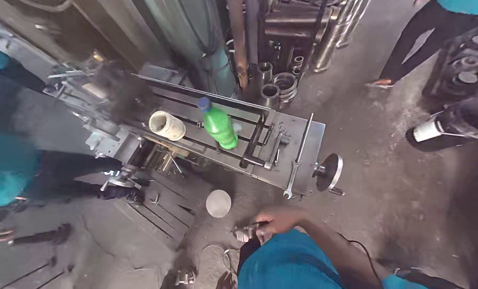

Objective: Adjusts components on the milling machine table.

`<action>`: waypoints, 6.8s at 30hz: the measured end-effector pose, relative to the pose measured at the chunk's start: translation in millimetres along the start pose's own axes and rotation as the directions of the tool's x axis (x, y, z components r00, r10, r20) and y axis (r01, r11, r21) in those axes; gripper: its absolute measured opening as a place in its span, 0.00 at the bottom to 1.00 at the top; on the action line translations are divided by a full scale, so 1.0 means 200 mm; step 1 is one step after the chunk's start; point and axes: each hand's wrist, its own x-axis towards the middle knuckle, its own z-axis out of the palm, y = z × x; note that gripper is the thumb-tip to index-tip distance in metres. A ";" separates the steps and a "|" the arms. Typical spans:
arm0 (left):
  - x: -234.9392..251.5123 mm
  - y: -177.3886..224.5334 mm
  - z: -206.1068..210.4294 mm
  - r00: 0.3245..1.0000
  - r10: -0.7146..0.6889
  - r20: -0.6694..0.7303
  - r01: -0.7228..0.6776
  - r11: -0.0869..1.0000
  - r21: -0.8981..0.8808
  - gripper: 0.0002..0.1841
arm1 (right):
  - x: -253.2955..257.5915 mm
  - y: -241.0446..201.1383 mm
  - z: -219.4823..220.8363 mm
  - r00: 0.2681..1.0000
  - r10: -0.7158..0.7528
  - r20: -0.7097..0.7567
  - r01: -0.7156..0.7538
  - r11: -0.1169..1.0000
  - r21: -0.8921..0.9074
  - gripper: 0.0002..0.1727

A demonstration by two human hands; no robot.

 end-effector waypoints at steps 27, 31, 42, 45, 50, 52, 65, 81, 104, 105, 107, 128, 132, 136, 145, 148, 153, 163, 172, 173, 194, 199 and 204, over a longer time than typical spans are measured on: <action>0.50 0.63 -0.57 0.918 0.230 0.322 -0.283 0.951 0.128 0.24 | 0.28 -0.20 -0.93 -0.040 0.374 -0.926 -0.879 0.428 0.211 0.25; 0.58 0.76 -0.54 0.901 0.234 0.367 -0.317 0.930 0.187 0.25 | 0.29 -0.25 -0.93 -0.028 0.426 -0.904 -0.903 0.377 0.205 0.26; 0.49 1.29 0.01 0.693 0.366 0.622 -0.602 0.768 0.219 0.23 | -0.04 -0.09 -0.73 -0.007 0.362 -0.932 -0.665 0.695 0.275 0.17; 0.42 1.41 0.14 0.638 0.391 0.663 -0.657 0.726 0.204 0.23 | -0.07 -0.03 -0.57 -0.046 0.371 -0.927 -0.624 0.714 0.317 0.17; 0.32 1.57 0.31 0.585 0.392 0.710 -0.699 0.688 0.197 0.23 | 0.00 0.00 -0.45 -0.078 0.363 -0.929 -0.591 0.733 0.336 0.15; 0.30 1.61 0.36 0.562 0.393 0.728 -0.721 0.663 0.199 0.22 | -0.01 -0.06 -0.46 -0.060 0.389 -0.919 -0.636 0.695 0.335 0.18; 0.16 1.73 0.42 0.516 0.430 0.741 -0.729 0.674 0.117 0.22 | -0.09 -0.06 -0.61 -0.095 0.266 -0.959 -0.421 0.862 0.281 0.20; 0.22 1.65 0.32 0.629 0.413 0.659 -0.675 0.710 0.199 0.22 | -0.13 -0.17 -0.78 -0.063 0.263 -0.963 -0.764 0.608 0.216 0.20; 0.27 1.27 -0.05 0.807 0.401 0.434 -0.522 0.827 0.208 0.23 | 0.42 -0.03 -1.37 0.170 0.357 -0.918 -0.951 0.304 -0.057 0.28; 0.28 1.27 -0.06 0.799 0.409 0.441 -0.532 0.822 0.202 0.23 | 0.42 -0.03 -1.35 0.162 0.350 -0.923 -0.948 0.315 -0.047 0.29; 0.29 1.28 -0.07 0.790 0.419 0.448 -0.539 0.822 0.183 0.23 | 0.42 0.00 -1.35 0.149 0.335 -0.930 -0.948 0.316 -0.038 0.29; 0.37 1.18 -0.23 0.796 0.456 0.398 -0.526 0.846 0.085 0.23 | 0.38 -0.03 -1.38 0.262 0.392 -0.882 -0.934 0.333 -0.130 0.28; 0.42 1.15 -0.25 0.789 0.469 0.397 -0.553 0.823 0.127 0.22 | 0.38 -0.01 -1.40 0.191 0.391 -0.900 -0.942 0.329 -0.057 0.29; 0.44 1.17 -0.25 0.783 0.472 0.405 -0.574 0.798 0.181 0.22 | 0.33 0.09 -1.52 0.230 0.413 -0.881 -0.887 0.462 -0.015 0.28; 0.44 1.22 -0.23 0.775 0.450 0.443 -0.576 0.793 0.201 0.22 | 0.32 -0.02 -1.46 0.166 0.498 -0.851 -0.754 0.620 0.216 0.19; 0.43 1.22 -0.21 0.774 0.447 0.449 -0.573 0.796 0.195 0.23 | 0.34 -0.04 -1.43 0.123 0.470 -0.874 -0.792 0.577 0.199 0.24; 0.39 1.22 -0.23 0.770 0.478 0.422 -0.590 0.785 0.188 0.23 | 0.41 -0.07 -1.44 0.120 0.466 -0.877 -0.886 0.448 0.117 0.30; 0.36 1.04 -0.30 0.831 0.466 0.305 -0.496 0.868 0.028 0.24 | 0.43 -0.10 -1.32 -0.083 0.427 -0.901 -0.818 0.486 0.306 0.30; 0.37 1.02 -0.38 0.839 0.466 0.281 -0.484 0.875 -0.005 0.24 | 0.43 -0.02 -1.33 -0.108 0.406 -0.908 -0.780 0.532 0.331 0.28; 0.38 1.03 -0.39 0.831 0.478 0.286 -0.498 0.867 -0.002 0.24 | 0.42 -0.01 -1.35 -0.090 0.421 -0.903 -0.765 0.552 0.334 0.28; 0.40 0.92 -0.79 0.876 0.406 0.261 -0.415 0.910 -0.025 0.24 | 0.29 -0.29 -0.96 -0.328 0.034 -0.944 -0.464 0.865 0.193 0.24; 0.46 0.88 -0.88 0.898 0.334 0.288 -0.355 0.935 0.022 0.24 | 0.18 -0.48 -0.50 0.070 -0.033 -0.997 -0.481 0.874 -0.063 0.12; 0.53 1.04 -0.87 0.890 0.322 0.323 -0.380 0.915 0.134 0.24 | 0.71 -0.46 -0.30 0.616 0.046 -0.786 -0.281 0.946 -0.164 0.10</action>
